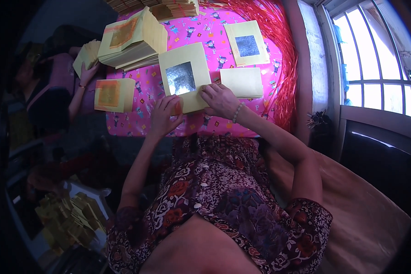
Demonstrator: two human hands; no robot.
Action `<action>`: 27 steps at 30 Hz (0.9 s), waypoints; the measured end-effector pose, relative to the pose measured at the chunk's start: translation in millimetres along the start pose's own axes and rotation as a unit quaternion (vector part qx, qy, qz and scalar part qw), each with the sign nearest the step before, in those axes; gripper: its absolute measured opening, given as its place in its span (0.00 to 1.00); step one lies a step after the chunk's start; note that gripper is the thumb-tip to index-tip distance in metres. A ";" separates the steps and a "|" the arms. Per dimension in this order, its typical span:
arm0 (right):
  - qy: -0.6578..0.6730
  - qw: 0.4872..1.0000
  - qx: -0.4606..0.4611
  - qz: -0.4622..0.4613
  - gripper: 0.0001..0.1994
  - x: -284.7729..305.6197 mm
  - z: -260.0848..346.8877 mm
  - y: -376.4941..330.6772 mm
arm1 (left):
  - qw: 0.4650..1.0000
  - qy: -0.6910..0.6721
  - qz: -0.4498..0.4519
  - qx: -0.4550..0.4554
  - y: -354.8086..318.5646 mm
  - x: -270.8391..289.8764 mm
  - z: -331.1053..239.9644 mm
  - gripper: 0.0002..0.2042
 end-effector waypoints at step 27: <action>0.063 0.998 -0.005 0.011 0.29 -1.8 -13.9 1.8 | 0.995 -0.011 0.084 -0.053 14.3 17.8 14.0 0.25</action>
Point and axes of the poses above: each hand's wrist, its own y-axis towards the middle knuckle, its own x-axis out of the back of the hand, z = x × y, the point moved 3 cm from there along y, towards the middle knuckle
